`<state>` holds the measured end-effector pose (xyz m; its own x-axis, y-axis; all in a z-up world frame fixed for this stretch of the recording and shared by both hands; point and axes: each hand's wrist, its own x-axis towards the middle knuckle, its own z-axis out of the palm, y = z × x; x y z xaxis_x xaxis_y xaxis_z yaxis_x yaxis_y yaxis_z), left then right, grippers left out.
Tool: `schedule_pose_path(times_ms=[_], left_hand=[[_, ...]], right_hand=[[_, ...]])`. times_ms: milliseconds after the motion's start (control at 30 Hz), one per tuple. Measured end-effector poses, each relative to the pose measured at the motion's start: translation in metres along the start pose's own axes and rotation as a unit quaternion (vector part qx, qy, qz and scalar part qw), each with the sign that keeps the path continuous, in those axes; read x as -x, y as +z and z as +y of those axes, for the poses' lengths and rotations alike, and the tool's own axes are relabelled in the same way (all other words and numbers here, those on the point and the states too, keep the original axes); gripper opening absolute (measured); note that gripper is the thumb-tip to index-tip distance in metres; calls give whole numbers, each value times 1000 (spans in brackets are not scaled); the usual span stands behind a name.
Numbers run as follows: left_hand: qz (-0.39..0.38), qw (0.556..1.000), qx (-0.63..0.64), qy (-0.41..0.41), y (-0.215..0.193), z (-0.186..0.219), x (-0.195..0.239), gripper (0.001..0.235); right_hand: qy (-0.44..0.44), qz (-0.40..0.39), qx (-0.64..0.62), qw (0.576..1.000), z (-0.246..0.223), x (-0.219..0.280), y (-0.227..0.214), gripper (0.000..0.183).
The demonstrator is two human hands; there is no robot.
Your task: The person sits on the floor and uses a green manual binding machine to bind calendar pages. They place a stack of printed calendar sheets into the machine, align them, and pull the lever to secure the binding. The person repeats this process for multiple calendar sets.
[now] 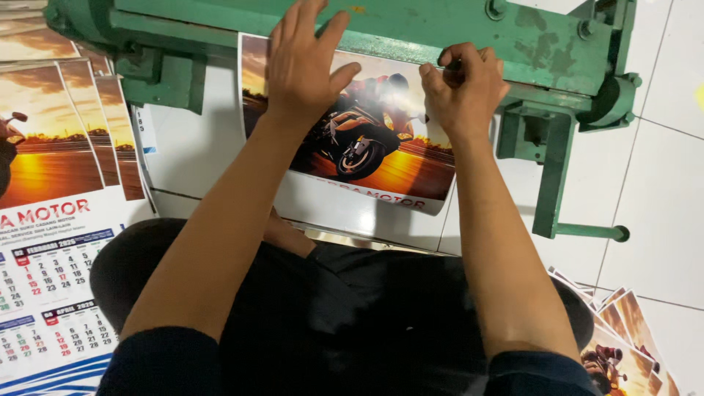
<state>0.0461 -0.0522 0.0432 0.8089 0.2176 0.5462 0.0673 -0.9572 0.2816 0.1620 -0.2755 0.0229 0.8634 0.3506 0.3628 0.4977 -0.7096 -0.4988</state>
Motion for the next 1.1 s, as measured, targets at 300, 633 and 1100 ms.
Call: schedule_pose_path(times_ms=[300, 633, 1100], left_hand=[[-143, 981, 87, 95, 22, -15, -40, 52], [-143, 978, 74, 135, 31, -26, -38, 53], [-245, 954, 145, 94, -12, -93, -27, 72]], right_hand=[[32, -47, 20, 998, -14, -3, -13, 27], [-198, -84, 18, 976, -30, -21, -2, 31], [-136, -125, 7, 983, -22, -30, 8, 30]])
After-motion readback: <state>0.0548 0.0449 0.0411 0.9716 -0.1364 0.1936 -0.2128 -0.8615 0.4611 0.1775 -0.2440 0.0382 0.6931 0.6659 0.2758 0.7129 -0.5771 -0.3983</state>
